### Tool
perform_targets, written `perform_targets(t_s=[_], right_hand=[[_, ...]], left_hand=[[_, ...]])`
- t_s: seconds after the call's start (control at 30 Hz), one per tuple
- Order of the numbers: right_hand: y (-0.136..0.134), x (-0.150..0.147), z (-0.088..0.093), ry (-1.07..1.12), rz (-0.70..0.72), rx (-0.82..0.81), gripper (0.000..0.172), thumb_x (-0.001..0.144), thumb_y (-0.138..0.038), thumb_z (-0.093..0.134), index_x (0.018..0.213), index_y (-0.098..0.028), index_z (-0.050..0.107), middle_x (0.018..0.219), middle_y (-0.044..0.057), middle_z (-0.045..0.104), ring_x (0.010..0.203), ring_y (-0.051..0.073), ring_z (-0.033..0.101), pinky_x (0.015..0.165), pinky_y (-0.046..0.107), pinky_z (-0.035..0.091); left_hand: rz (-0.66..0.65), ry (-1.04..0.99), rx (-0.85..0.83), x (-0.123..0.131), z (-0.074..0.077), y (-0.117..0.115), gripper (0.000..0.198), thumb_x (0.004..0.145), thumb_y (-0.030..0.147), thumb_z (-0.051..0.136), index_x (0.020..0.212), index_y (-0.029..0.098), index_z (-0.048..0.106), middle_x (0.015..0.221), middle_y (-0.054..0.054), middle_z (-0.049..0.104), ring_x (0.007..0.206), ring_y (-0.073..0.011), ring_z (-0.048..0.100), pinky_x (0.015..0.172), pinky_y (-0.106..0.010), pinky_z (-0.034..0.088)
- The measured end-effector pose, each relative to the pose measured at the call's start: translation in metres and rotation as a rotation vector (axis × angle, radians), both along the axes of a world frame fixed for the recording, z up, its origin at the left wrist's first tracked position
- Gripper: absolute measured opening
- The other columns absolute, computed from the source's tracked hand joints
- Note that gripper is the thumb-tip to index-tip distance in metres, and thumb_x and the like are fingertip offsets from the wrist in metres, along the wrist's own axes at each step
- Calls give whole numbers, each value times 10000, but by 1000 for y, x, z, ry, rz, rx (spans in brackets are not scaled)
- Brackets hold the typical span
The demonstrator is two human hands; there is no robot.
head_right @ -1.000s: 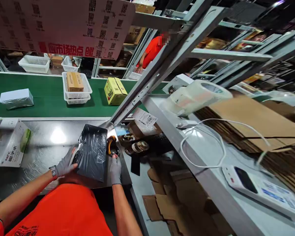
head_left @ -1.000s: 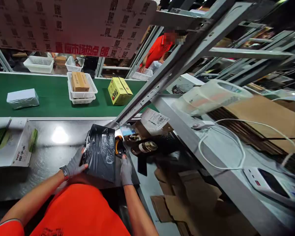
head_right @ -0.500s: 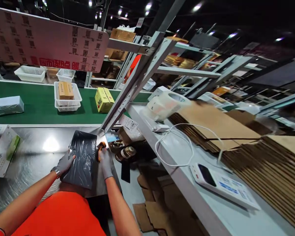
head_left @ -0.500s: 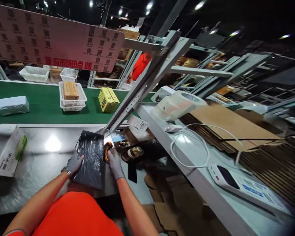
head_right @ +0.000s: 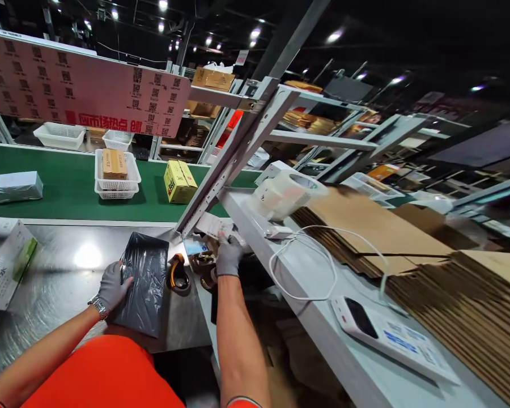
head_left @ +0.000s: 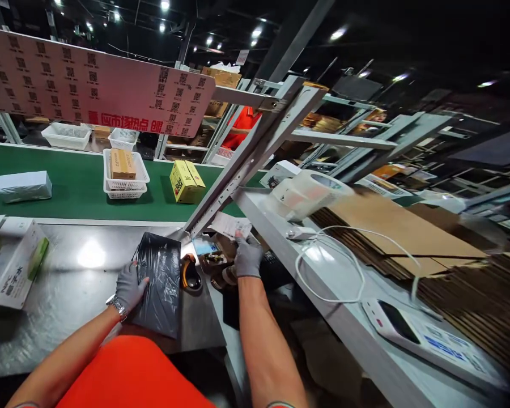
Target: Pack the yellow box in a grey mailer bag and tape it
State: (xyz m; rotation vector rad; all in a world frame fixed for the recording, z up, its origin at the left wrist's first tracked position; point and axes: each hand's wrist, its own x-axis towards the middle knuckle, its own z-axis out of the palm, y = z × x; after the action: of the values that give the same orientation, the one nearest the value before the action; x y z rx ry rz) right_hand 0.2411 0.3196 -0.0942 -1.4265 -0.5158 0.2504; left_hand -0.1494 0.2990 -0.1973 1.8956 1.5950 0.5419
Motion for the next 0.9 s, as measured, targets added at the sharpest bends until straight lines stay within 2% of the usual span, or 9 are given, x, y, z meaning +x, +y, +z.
perform_targets(t_s=[0.1,0.2,0.27,0.37,0.47,0.53,0.63,0.77,0.9], right_hand=[[-36,-55,-22,-247,248,-173,468,780,-645,839,714,-202,702,713,16,692,719,181,601,734,351,553],[-76,-124,-56,-601,467,-218,296,945,-475,705,788,-233,773,849,64,774,838,224,682,842,383,570],[-96,-160,-77,-767,531,-224,233,978,-364,651,855,-259,819,946,93,820,907,249,722,874,404,577],[-114,-190,-98,-825,491,-254,259,982,-267,600,918,-279,851,985,108,839,933,270,746,883,432,595],[-123,-199,-101,-691,478,-246,233,942,-267,639,967,-283,870,1018,113,846,977,296,769,925,469,621],[-129,-204,-96,-506,558,-212,220,919,-334,718,1056,-283,882,1098,118,852,1050,311,783,968,474,635],[-135,-214,-88,-98,671,-162,353,912,-518,796,1142,-264,883,1179,117,856,1100,308,787,993,436,642],[-133,-227,-85,307,570,-157,488,780,-685,899,910,-215,879,918,80,838,846,248,731,797,364,615],[-127,-228,-85,421,588,-133,468,720,-652,963,819,-209,848,837,57,805,782,218,700,746,330,585]], left_hand=[[-82,-260,28,13,24,-11,595,982,438,726,1511,174,657,1503,-185,711,1427,-355,659,1287,-505,489],[-169,-599,-176,31,41,-19,503,964,553,737,1331,211,761,1297,-121,808,1182,-290,757,1111,-448,595],[-160,-763,-356,39,44,-20,476,932,623,733,1114,188,798,1092,-94,830,996,-247,763,953,-389,619],[-34,-864,-520,43,38,-17,466,847,655,748,857,189,729,800,-24,736,764,-189,686,761,-326,582],[21,-819,-532,38,33,-16,379,802,579,749,778,208,676,722,7,674,715,-175,647,729,-317,556],[-49,-725,-451,33,35,-18,326,828,526,703,760,208,692,741,-7,697,745,-184,653,747,-322,534],[-184,-597,-287,28,43,-24,313,882,480,624,794,207,749,822,-40,770,824,-208,682,792,-336,512],[-271,-533,-248,26,55,-28,345,925,494,591,821,209,755,860,-55,795,865,-229,704,798,-339,516],[-300,-520,-245,23,60,-29,420,959,552,569,809,198,739,834,-55,771,833,-223,680,776,-339,488]])
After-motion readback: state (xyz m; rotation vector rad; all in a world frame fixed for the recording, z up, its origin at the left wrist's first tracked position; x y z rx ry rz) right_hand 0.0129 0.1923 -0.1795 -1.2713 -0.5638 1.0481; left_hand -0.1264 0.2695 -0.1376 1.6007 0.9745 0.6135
